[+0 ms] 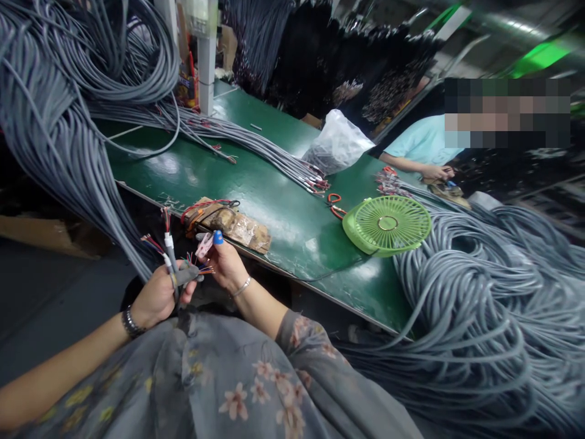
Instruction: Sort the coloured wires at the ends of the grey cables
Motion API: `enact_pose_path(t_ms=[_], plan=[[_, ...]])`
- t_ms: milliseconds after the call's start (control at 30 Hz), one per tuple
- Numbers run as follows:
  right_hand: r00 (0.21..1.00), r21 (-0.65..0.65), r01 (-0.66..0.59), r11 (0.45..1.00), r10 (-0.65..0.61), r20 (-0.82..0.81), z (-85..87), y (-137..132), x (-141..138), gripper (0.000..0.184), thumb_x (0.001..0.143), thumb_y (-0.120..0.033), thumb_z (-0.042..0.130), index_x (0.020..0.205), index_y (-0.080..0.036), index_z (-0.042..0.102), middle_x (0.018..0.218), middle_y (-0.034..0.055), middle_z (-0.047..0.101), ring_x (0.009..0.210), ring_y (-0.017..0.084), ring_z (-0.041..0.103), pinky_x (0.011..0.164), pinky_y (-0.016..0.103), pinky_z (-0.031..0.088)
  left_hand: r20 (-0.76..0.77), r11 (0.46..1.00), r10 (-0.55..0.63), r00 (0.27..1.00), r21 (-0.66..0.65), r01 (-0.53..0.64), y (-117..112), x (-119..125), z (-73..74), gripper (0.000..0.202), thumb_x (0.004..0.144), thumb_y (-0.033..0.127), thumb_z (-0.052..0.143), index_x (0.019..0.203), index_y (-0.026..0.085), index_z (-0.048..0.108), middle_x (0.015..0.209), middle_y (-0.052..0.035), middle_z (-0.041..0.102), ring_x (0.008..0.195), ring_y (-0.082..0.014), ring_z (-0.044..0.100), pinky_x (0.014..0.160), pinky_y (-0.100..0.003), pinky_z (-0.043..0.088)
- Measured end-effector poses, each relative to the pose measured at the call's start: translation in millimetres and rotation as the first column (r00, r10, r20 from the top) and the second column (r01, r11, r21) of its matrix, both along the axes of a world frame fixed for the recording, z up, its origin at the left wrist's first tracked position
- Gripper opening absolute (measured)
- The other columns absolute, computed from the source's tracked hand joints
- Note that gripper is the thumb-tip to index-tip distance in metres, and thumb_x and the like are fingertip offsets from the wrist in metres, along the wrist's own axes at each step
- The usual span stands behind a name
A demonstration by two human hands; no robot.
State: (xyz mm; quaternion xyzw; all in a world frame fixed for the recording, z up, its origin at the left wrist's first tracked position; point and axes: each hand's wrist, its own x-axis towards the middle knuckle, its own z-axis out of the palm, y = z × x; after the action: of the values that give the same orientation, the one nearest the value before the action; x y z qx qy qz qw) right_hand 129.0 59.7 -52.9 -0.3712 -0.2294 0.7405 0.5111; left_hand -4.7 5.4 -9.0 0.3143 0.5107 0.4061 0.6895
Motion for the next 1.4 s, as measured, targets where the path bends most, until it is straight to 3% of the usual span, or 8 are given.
enact_pose_path(t_ms=[267, 400, 567, 767, 900, 1067, 1233, 1400], plan=[[0.994, -0.050, -0.099, 0.994, 0.097, -0.041, 1.3, -3.4, 6.5, 0.055, 0.092, -0.072, 0.067, 0.081, -0.017, 0.070, 0.069, 0.0017, 0.066, 0.062, 0.013, 0.057, 0.058, 0.024, 0.054, -0.003, 1.000, 0.014, 1.000, 0.012, -0.014, -6.3, -0.9, 3.0, 0.045, 0.044, 0.047, 0.095, 0.055, 0.018, 0.063, 0.040, 0.0036, 0.056, 0.037, -0.0075, 0.044, 0.037, -0.020, 0.034], [0.991, -0.044, -0.131, 0.990, 0.130, -0.028, 4.8, -5.0, 9.7, 0.047, 0.091, -0.064, 0.073, 0.085, -0.018, 0.071, 0.072, 0.0015, 0.067, 0.064, 0.012, 0.058, 0.061, 0.024, 0.056, -0.011, 0.996, 0.080, 0.997, 0.048, -0.079, -13.2, -1.2, 5.2, 0.043, 0.047, 0.047, 0.094, 0.054, 0.019, 0.062, 0.042, 0.0034, 0.057, 0.037, -0.0080, 0.046, 0.038, -0.021, 0.036], [0.994, 0.032, -0.092, 0.995, 0.090, 0.060, 0.1, -6.9, 10.2, 0.048, 0.086, -0.066, 0.076, 0.086, -0.018, 0.073, 0.073, 0.0018, 0.067, 0.064, 0.012, 0.057, 0.062, 0.025, 0.055, -0.008, 0.969, 0.239, 0.971, 0.060, -0.238, -13.4, 2.5, 11.0, 0.041, 0.044, 0.043, 0.094, 0.058, 0.019, 0.063, 0.043, 0.0047, 0.058, 0.038, -0.0082, 0.048, 0.038, -0.020, 0.036], [0.961, 0.277, 0.000, 0.961, -0.076, 0.266, -14.8, -10.3, 13.0, 0.058, 0.078, -0.079, 0.074, 0.078, -0.022, 0.072, 0.069, 0.0008, 0.066, 0.067, 0.015, 0.058, 0.069, 0.030, 0.055, -0.002, 0.966, 0.257, 0.966, 0.024, -0.257, -7.5, 5.8, 8.5, 0.041, 0.043, 0.041, 0.093, 0.061, 0.020, 0.062, 0.045, 0.0048, 0.060, 0.039, -0.0085, 0.049, 0.039, -0.020, 0.037], [0.990, 0.148, -0.108, 0.983, 0.093, 0.102, -13.1, -5.4, 7.7, 0.057, 0.085, -0.077, 0.070, 0.091, -0.020, 0.074, 0.078, 0.0037, 0.070, 0.070, 0.018, 0.063, 0.069, 0.032, 0.056, 0.002, 0.968, 0.252, 0.968, 0.013, -0.252, -5.0, 6.2, 5.3, 0.041, 0.043, 0.040, 0.092, 0.061, 0.020, 0.062, 0.045, 0.0054, 0.059, 0.039, -0.0083, 0.048, 0.040, -0.020, 0.037], [0.999, 0.045, -0.038, 0.998, 0.039, -0.009, -6.8, -1.1, 0.0, 0.045, 0.091, -0.064, 0.073, 0.089, -0.019, 0.073, 0.075, 0.0033, 0.070, 0.068, 0.017, 0.063, 0.067, 0.029, 0.055, -0.014, 0.968, 0.252, 0.968, 0.006, -0.252, -4.7, 6.8, 3.4, 0.041, 0.042, 0.040, 0.093, 0.060, 0.020, 0.062, 0.044, 0.0054, 0.059, 0.039, -0.0085, 0.049, 0.039, -0.020, 0.037], [0.998, 0.019, -0.050, 0.999, 0.050, -0.028, -6.0, -4.2, 0.8, 0.049, 0.091, -0.068, 0.070, 0.089, -0.020, 0.072, 0.077, 0.0032, 0.072, 0.068, 0.015, 0.062, 0.064, 0.026, 0.054, -0.036, 0.975, 0.222, 0.974, 0.005, -0.222, -6.6, 6.5, 3.7, 0.039, 0.040, 0.041, 0.091, 0.057, 0.019, 0.063, 0.042, 0.0037, 0.060, 0.037, -0.0083, 0.049, 0.037, -0.019, 0.036], [0.965, -0.021, -0.258, 0.966, 0.259, 0.048, -7.1, -11.1, 13.1, 0.059, 0.086, -0.077, 0.068, 0.083, -0.018, 0.067, 0.073, 0.0025, 0.069, 0.063, 0.013, 0.060, 0.058, 0.024, 0.053, -0.040, 0.978, 0.208, 0.977, 0.034, -0.207, -11.4, 2.1, -1.0, 0.038, 0.042, 0.042, 0.091, 0.056, 0.020, 0.063, 0.042, 0.0039, 0.059, 0.036, -0.0090, 0.049, 0.038, -0.020, 0.037]])
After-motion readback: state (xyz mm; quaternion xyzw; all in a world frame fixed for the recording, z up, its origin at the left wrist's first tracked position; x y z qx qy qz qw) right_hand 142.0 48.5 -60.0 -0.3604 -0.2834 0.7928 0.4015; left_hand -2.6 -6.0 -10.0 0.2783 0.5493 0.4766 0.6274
